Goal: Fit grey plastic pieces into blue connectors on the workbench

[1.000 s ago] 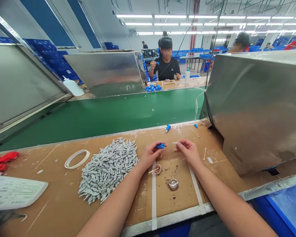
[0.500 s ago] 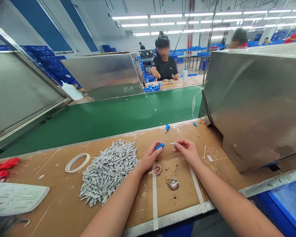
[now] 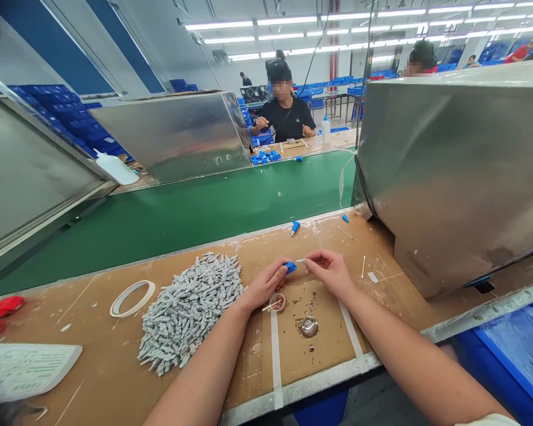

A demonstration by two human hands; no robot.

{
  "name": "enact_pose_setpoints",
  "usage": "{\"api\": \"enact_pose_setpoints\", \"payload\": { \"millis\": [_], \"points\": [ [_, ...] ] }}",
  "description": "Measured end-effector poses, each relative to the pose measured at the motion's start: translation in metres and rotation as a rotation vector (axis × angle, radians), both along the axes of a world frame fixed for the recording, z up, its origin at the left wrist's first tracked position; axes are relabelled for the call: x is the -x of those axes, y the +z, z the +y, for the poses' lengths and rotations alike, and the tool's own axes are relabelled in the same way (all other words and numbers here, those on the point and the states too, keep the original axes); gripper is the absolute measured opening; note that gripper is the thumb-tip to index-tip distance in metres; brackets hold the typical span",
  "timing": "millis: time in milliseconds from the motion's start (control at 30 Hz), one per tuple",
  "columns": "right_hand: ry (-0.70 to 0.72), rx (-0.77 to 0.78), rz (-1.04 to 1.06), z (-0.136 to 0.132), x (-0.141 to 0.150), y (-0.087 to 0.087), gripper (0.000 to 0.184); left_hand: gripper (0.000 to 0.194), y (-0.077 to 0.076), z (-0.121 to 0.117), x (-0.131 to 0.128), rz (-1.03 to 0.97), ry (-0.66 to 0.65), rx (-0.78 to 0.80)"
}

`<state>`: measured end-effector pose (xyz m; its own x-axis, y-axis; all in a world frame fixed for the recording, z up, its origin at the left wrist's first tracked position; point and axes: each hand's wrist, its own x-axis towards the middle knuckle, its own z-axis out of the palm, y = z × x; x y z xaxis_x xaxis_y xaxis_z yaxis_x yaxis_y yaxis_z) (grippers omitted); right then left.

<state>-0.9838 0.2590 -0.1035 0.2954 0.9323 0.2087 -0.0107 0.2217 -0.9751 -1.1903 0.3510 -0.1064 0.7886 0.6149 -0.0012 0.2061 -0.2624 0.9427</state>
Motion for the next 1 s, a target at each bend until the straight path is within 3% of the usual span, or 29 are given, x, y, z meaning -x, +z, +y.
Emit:
{"api": "enact_pose_setpoints", "payload": {
  "millis": [600,1000],
  "points": [
    [-0.028,-0.054,-0.332,-0.002,-0.002,-0.004,0.013,0.041,0.005,0.002,-0.003,0.067,-0.032,-0.079],
    [0.056,-0.019,-0.387,-0.001,-0.006,-0.001,0.021,0.036,0.016,0.006,-0.003,0.123,-0.041,-0.274]
  ]
}}
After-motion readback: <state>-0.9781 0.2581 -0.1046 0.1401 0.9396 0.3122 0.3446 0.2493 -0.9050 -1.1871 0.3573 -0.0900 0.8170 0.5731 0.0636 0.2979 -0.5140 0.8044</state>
